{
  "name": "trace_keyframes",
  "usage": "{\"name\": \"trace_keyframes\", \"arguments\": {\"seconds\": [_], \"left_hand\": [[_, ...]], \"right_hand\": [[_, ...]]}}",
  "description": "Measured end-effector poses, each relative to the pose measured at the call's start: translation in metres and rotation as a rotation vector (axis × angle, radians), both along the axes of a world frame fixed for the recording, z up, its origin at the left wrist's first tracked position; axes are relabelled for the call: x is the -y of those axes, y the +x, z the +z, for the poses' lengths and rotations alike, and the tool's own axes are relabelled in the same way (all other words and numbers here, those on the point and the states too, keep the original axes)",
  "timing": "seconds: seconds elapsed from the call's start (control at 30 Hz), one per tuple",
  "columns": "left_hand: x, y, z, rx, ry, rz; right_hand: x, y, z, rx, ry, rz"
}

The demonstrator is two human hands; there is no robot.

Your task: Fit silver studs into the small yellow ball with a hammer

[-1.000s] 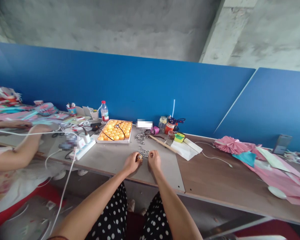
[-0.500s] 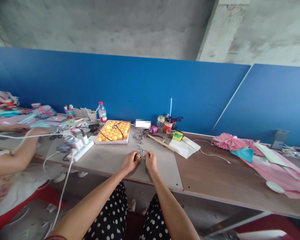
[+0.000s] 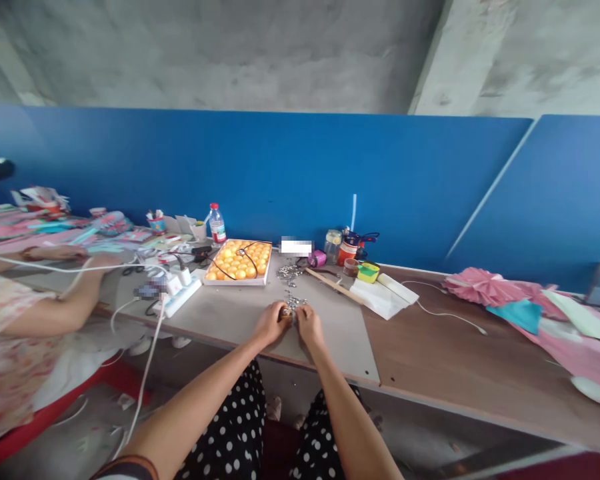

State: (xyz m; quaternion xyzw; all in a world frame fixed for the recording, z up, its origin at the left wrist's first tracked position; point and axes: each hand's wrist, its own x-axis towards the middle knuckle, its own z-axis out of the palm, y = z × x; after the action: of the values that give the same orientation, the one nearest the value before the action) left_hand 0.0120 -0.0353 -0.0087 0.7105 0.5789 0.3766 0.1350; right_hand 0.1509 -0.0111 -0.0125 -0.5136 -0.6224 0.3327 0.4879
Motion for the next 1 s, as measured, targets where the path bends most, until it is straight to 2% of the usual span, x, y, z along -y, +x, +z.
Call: {"name": "trace_keyframes", "arguments": {"seconds": [0.17, 0.3, 0.43, 0.57, 0.73, 1.0], "left_hand": [[0.006, 0.002, -0.002, -0.044, 0.007, 0.049], [0.005, 0.002, -0.005, -0.061, 0.009, 0.027], [0.006, 0.002, -0.002, -0.067, -0.019, 0.028], [0.007, 0.001, 0.001, -0.067, -0.013, 0.02], [0.007, 0.001, 0.001, -0.082, -0.014, 0.029], [-0.001, -0.002, -0.005, -0.018, -0.009, -0.044]], "right_hand": [[-0.001, 0.003, -0.004, 0.026, 0.026, -0.003], [-0.007, 0.005, -0.014, 0.101, 0.046, -0.014], [-0.005, 0.005, -0.013, 0.101, 0.068, 0.027], [0.0, 0.003, -0.009, 0.043, -0.005, 0.071], [-0.002, 0.0, -0.011, -0.084, -0.054, 0.113], [-0.006, -0.001, -0.015, -0.059, -0.062, 0.119]]}}
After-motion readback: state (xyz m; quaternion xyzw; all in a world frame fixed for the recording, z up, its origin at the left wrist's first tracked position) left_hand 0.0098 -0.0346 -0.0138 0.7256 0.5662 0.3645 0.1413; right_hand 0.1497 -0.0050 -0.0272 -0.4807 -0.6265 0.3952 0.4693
